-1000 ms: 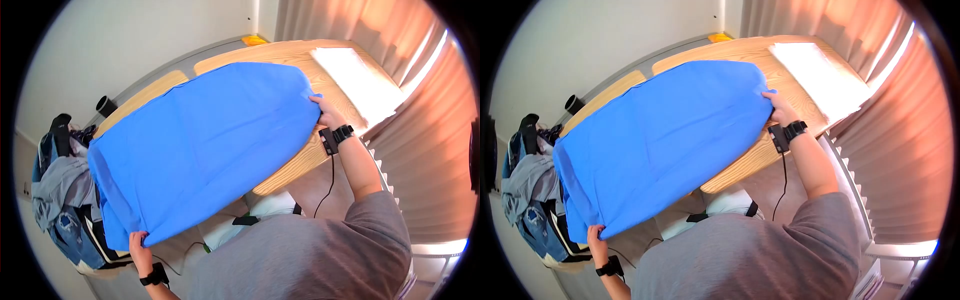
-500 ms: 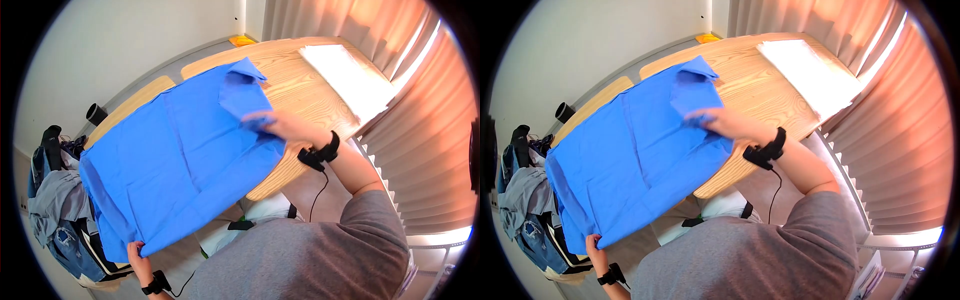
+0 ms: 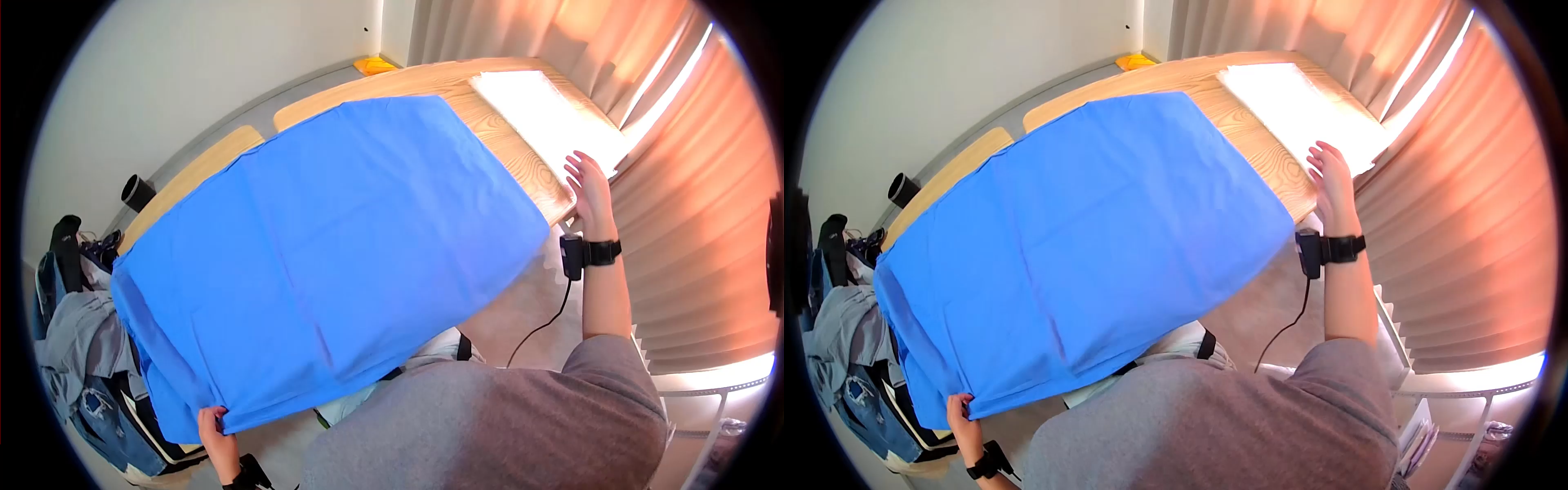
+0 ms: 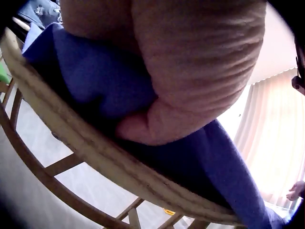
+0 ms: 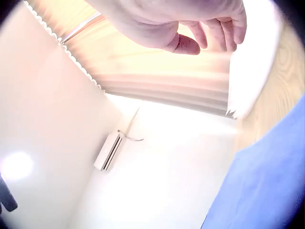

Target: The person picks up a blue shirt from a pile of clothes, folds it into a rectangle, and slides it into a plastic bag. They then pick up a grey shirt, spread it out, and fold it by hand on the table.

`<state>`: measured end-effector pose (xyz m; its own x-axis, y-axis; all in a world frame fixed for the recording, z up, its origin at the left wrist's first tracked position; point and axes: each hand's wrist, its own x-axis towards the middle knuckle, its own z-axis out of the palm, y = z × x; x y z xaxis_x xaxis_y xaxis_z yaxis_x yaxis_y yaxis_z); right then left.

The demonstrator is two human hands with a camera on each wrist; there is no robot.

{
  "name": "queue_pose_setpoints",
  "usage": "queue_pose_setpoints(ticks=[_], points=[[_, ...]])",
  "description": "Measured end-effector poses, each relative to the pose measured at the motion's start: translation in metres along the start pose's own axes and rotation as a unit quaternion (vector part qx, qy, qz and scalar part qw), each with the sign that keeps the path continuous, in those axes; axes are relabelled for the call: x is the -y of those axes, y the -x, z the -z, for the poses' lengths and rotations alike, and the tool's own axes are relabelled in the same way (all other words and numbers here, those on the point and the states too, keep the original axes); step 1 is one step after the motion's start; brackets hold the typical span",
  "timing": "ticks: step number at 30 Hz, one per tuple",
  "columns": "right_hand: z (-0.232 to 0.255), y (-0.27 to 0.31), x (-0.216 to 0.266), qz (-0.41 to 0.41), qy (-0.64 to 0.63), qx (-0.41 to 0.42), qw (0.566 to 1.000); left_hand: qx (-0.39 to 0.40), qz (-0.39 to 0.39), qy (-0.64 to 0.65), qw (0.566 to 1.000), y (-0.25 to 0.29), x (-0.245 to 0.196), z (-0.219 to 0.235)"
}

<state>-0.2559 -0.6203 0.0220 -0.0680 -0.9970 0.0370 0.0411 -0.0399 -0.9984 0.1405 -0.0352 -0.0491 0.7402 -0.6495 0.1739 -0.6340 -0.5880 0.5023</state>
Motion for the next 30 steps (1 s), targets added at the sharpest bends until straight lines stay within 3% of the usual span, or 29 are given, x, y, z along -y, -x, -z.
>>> queue_pose_setpoints(ticks=[2, 5, 7, 12, 14, 15, 17, 19, 20, 21, 22, 23, 24, 26, 27, 29, 30], points=[[-0.027, -0.017, 0.009, 0.005, 0.037, 0.093, 0.995, 0.005, 0.028, 0.009, 1.0, 0.0, 0.002, -0.001], [-0.092, -0.043, 0.018, -0.085, 0.091, 0.2, 0.972, 0.005, 0.038, 0.011, 0.999, 0.0, 0.01, -0.003], [-0.139, -0.07, 0.001, -0.124, 0.172, 0.192, 0.958, -0.025, 0.016, 0.004, 1.0, -0.001, 0.007, -0.006], [-0.22, -0.144, -0.056, -0.177, 0.139, 0.21, 0.951, -0.028, 0.051, 0.002, 0.998, 0.001, 0.01, -0.008], [-0.24, -0.149, -0.069, -0.172, 0.06, 0.16, 0.97, -0.041, 0.045, 0.002, 0.998, -0.002, 0.009, -0.011], [-0.255, -0.188, -0.104, -0.152, 0.107, 0.121, 0.975, -0.042, 0.038, 0.003, 0.998, 0.0, 0.009, -0.011], [-0.252, -0.165, -0.066, -0.26, 0.178, 0.254, 0.914, -0.054, 0.045, 0.001, 0.998, 0.0, 0.007, -0.009], [-0.268, -0.18, -0.066, -0.254, 0.321, 0.312, 0.857, -0.03, 0.052, -0.026, 0.998, -0.001, 0.012, -0.01], [-0.273, -0.187, -0.077, -0.164, 0.274, 0.3, 0.899, -0.031, 0.046, -0.035, 0.998, -0.004, 0.005, -0.01], [-0.278, -0.196, -0.083, -0.166, 0.273, 0.301, 0.899, -0.03, 0.046, -0.038, 0.998, -0.006, 0.001, -0.01], [-0.283, -0.195, -0.074, -0.072, 0.109, 0.308, 0.942, -0.031, 0.042, -0.04, 0.998, -0.009, -0.002, -0.01], [-0.286, -0.197, -0.069, 0.024, -0.058, 0.304, 0.95, -0.032, 0.038, -0.043, 0.998, -0.011, -0.005, -0.011], [-0.287, -0.201, -0.062, 0.023, -0.06, 0.304, 0.95, -0.033, 0.038, -0.045, 0.998, -0.014, -0.01, -0.011], [-0.286, -0.215, -0.053, 0.183, -0.025, 0.291, 0.939, 0.019, 0.06, -0.022, 0.998, -0.021, -0.021, -0.011], [-0.285, -0.226, -0.058, 0.182, -0.026, 0.291, 0.939, 0.02, 0.06, -0.023, 0.998, -0.024, -0.028, -0.011], [-0.281, -0.24, -0.075, 0.218, 0.241, 0.159, 0.932, 0.021, 0.044, -0.036, 0.998, -0.028, -0.038, -0.012], [-0.272, -0.228, -0.069, 0.212, 0.244, 0.158, 0.933, 0.028, 0.043, -0.038, 0.998, -0.027, -0.037, -0.011]])
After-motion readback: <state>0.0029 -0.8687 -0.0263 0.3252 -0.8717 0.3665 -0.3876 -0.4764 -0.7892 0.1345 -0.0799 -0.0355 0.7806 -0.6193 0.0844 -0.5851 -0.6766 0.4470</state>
